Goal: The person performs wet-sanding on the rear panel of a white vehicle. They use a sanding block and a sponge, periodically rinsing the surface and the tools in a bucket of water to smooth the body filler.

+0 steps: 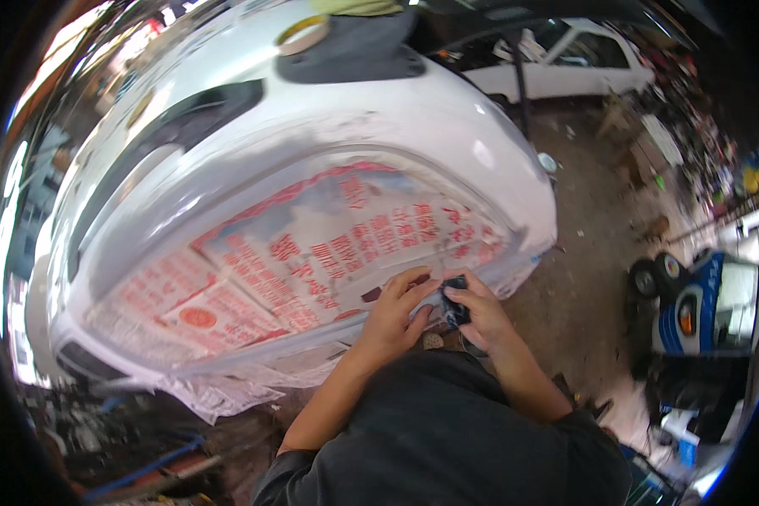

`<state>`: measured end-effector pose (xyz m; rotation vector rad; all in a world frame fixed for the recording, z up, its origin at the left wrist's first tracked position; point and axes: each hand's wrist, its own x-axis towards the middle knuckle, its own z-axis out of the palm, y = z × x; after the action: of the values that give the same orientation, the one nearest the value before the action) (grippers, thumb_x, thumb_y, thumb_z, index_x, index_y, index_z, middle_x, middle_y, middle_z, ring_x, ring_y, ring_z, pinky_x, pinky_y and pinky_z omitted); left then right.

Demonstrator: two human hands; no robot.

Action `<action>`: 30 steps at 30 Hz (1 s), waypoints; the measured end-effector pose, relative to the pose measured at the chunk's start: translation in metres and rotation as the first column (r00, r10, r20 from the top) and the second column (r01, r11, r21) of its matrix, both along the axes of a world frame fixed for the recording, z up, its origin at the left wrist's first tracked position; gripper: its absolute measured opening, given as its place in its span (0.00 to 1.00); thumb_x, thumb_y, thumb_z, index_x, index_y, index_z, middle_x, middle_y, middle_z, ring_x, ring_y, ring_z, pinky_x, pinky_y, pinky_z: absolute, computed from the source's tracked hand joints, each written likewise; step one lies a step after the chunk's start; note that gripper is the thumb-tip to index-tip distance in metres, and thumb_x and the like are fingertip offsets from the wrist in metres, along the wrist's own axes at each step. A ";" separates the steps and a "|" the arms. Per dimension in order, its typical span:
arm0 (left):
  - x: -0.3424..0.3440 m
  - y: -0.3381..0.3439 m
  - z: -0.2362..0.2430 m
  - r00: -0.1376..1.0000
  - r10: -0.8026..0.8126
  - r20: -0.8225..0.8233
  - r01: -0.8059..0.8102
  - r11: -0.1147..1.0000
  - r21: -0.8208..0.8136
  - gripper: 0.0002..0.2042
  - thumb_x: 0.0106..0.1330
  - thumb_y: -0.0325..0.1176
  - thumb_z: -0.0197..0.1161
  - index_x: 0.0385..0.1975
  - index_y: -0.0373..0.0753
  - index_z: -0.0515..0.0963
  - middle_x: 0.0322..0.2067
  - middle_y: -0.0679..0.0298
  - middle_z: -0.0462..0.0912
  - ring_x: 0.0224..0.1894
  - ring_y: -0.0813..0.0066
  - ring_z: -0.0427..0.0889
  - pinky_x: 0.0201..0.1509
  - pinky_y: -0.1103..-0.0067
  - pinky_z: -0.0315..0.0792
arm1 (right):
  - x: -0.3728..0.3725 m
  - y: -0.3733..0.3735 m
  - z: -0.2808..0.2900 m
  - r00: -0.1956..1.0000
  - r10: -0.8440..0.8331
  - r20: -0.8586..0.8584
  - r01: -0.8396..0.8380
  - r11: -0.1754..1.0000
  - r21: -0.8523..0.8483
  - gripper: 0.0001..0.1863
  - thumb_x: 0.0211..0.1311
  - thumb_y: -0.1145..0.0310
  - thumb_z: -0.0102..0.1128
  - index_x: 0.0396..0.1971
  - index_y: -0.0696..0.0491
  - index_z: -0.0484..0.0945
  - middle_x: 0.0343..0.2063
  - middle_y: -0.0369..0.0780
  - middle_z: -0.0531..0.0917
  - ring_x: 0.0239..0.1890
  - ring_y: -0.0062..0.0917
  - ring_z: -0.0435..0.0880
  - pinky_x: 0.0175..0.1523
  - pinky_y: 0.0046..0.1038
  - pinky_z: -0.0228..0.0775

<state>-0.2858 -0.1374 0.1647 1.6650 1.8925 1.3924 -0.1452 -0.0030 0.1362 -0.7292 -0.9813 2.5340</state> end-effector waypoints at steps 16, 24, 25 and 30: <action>0.039 0.069 -0.105 0.596 0.098 0.797 0.384 0.837 -0.390 0.04 0.72 0.30 0.63 0.37 0.37 0.79 0.37 0.71 0.81 0.41 0.85 0.75 0.45 0.80 0.72 | 0.063 -0.007 -0.064 0.919 -0.366 0.148 0.349 0.928 0.129 0.17 0.71 0.65 0.63 0.55 0.55 0.77 0.45 0.35 0.82 0.46 0.16 0.78 0.52 0.21 0.70; 0.083 0.059 -0.309 0.617 0.179 0.767 0.629 0.473 -0.617 0.15 0.72 0.36 0.63 0.53 0.34 0.77 0.41 0.65 0.81 0.43 0.79 0.78 0.51 0.78 0.73 | 0.132 -0.023 -0.262 0.722 -0.481 0.497 0.575 0.817 -0.043 0.12 0.64 0.73 0.64 0.46 0.58 0.77 0.39 0.38 0.85 0.43 0.19 0.83 0.49 0.25 0.76; 0.090 0.048 -0.345 0.676 0.058 0.734 0.645 0.436 -0.628 0.21 0.72 0.42 0.64 0.56 0.32 0.75 0.46 0.58 0.82 0.47 0.72 0.81 0.55 0.75 0.74 | 0.146 -0.025 -0.298 0.658 -0.423 0.623 0.506 0.861 0.050 0.13 0.63 0.73 0.63 0.47 0.59 0.77 0.38 0.39 0.85 0.43 0.20 0.83 0.49 0.25 0.76; 0.137 -0.009 -0.459 0.825 -0.358 0.437 0.514 0.155 -0.843 0.32 0.69 0.55 0.62 0.62 0.33 0.73 0.63 0.46 0.72 0.67 0.53 0.68 0.72 0.62 0.60 | 0.196 -0.030 -0.492 0.363 -0.137 0.922 0.218 0.974 0.059 0.19 0.60 0.67 0.63 0.50 0.60 0.78 0.35 0.48 0.86 0.40 0.36 0.87 0.47 0.37 0.78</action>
<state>-0.1492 -0.1463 -0.2940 1.1831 1.3796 -0.0365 0.0512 -0.0331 -0.3562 -2.2998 -0.9692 1.8071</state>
